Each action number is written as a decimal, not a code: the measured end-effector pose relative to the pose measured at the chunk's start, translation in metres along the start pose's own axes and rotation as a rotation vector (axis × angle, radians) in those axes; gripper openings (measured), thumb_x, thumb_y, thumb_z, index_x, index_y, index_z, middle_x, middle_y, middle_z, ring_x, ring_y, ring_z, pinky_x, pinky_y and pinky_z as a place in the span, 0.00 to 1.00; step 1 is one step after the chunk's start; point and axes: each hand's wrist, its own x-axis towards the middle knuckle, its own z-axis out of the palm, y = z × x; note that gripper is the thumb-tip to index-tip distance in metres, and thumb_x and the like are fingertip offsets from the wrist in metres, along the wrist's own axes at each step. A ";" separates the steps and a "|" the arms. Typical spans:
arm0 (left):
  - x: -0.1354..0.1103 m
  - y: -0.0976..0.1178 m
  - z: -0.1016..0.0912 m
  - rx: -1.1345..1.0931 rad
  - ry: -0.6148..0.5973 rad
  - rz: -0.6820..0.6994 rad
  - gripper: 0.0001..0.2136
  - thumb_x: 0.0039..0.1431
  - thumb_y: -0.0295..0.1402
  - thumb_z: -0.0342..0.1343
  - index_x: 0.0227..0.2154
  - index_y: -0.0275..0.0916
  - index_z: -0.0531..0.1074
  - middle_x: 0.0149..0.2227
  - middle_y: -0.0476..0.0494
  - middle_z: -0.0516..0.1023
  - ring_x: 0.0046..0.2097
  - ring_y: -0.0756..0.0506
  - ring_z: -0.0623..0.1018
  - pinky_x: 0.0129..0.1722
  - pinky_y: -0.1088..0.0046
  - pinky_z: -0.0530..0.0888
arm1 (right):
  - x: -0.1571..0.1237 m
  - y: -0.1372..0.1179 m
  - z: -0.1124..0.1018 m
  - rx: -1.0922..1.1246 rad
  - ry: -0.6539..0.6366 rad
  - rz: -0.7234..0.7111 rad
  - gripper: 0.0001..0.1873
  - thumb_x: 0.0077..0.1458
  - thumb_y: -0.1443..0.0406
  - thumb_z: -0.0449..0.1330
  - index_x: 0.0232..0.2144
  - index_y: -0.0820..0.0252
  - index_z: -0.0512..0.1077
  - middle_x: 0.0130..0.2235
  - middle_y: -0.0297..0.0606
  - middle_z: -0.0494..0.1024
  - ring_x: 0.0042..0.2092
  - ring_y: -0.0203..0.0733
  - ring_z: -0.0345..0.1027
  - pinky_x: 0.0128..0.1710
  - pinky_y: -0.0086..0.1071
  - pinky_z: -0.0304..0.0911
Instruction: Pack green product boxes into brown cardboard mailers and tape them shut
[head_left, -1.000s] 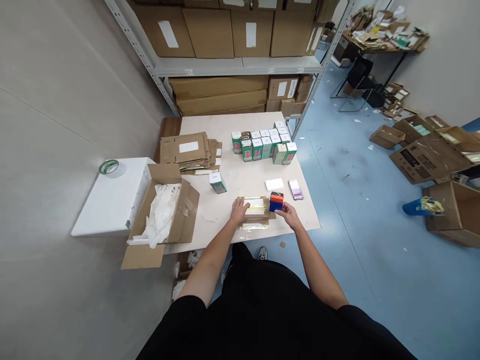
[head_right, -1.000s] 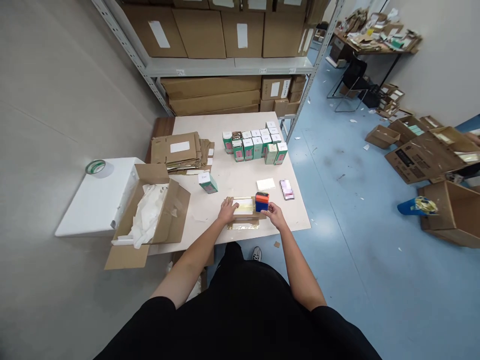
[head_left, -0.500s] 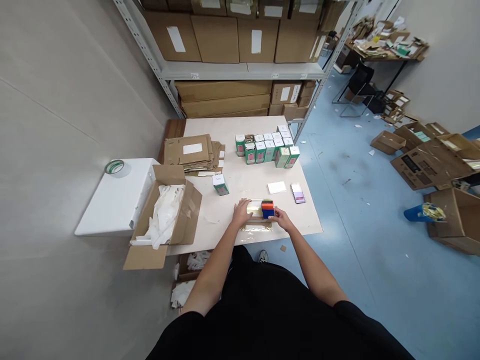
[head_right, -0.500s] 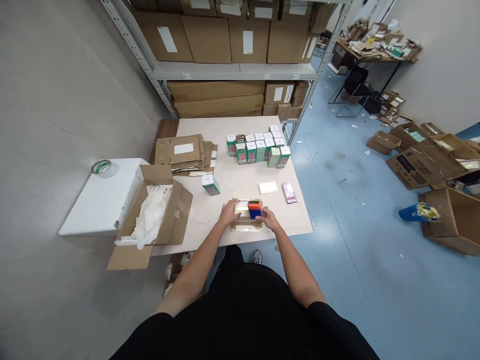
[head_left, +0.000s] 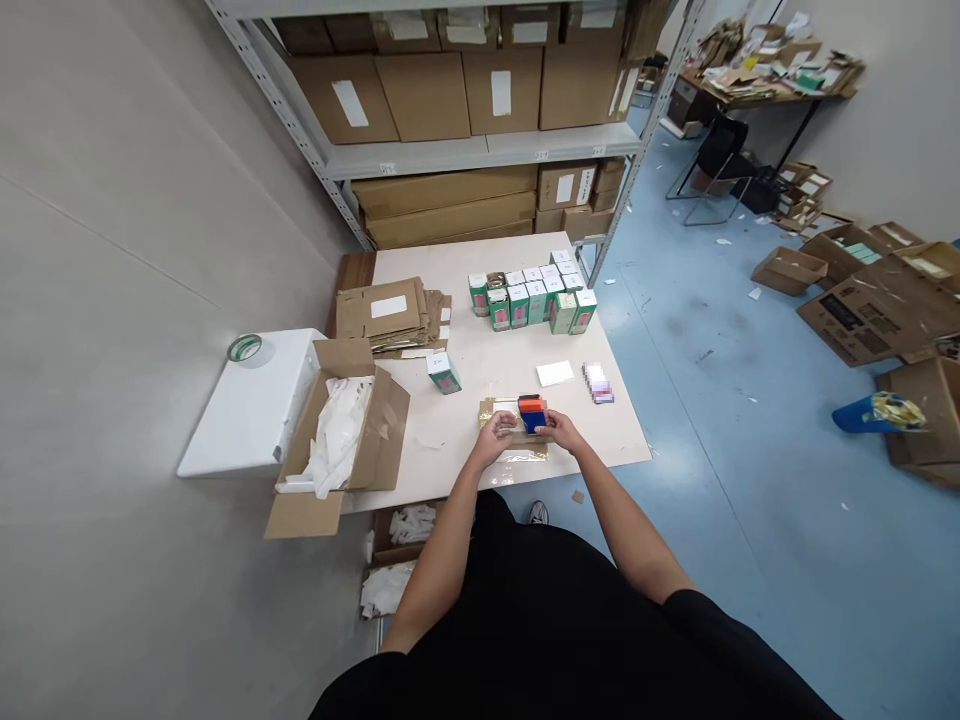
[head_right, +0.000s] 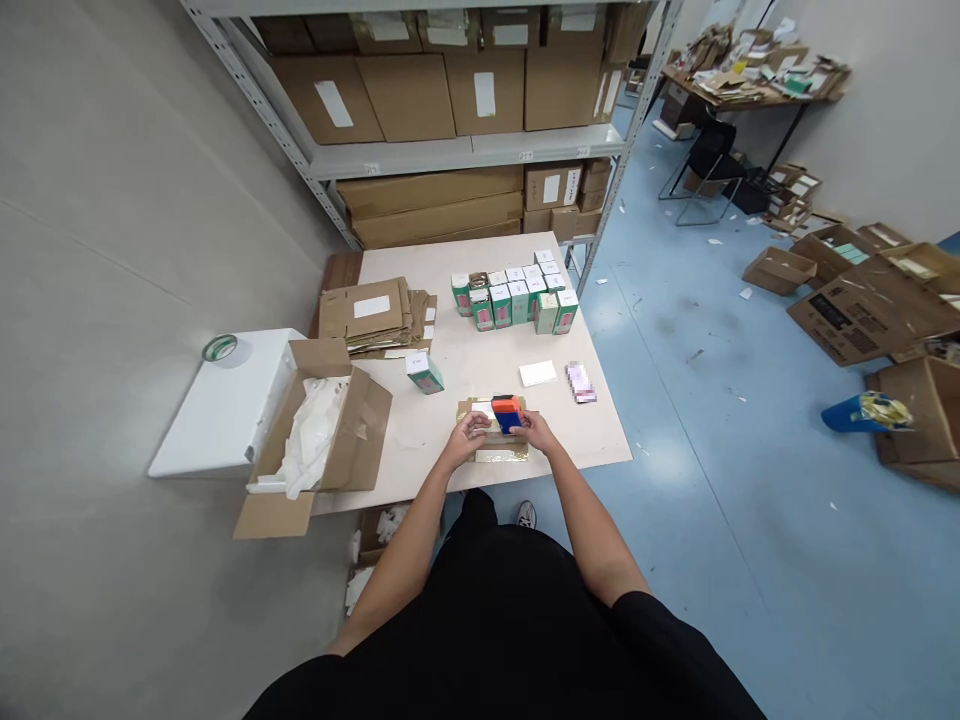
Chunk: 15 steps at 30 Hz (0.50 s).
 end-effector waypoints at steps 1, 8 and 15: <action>-0.002 0.002 0.000 0.009 -0.026 0.003 0.20 0.51 0.28 0.61 0.49 0.39 0.75 0.49 0.38 0.79 0.53 0.41 0.79 0.56 0.59 0.74 | 0.000 0.001 0.000 -0.004 -0.001 -0.002 0.22 0.42 0.53 0.73 0.38 0.56 0.78 0.39 0.36 0.83 0.42 0.49 0.75 0.47 0.42 0.71; -0.018 0.039 -0.001 0.080 -0.164 0.038 0.16 0.52 0.27 0.58 0.43 0.40 0.83 0.51 0.39 0.82 0.56 0.38 0.79 0.59 0.56 0.74 | 0.005 0.010 0.002 0.021 -0.012 -0.007 0.24 0.40 0.53 0.73 0.38 0.57 0.77 0.38 0.36 0.82 0.42 0.49 0.76 0.48 0.43 0.71; 0.000 0.096 -0.015 0.024 -0.011 0.077 0.17 0.54 0.32 0.62 0.47 0.39 0.83 0.52 0.37 0.82 0.54 0.38 0.80 0.55 0.59 0.76 | 0.006 0.012 0.002 -0.013 -0.025 -0.015 0.25 0.40 0.54 0.74 0.40 0.58 0.77 0.36 0.37 0.82 0.40 0.49 0.75 0.46 0.44 0.70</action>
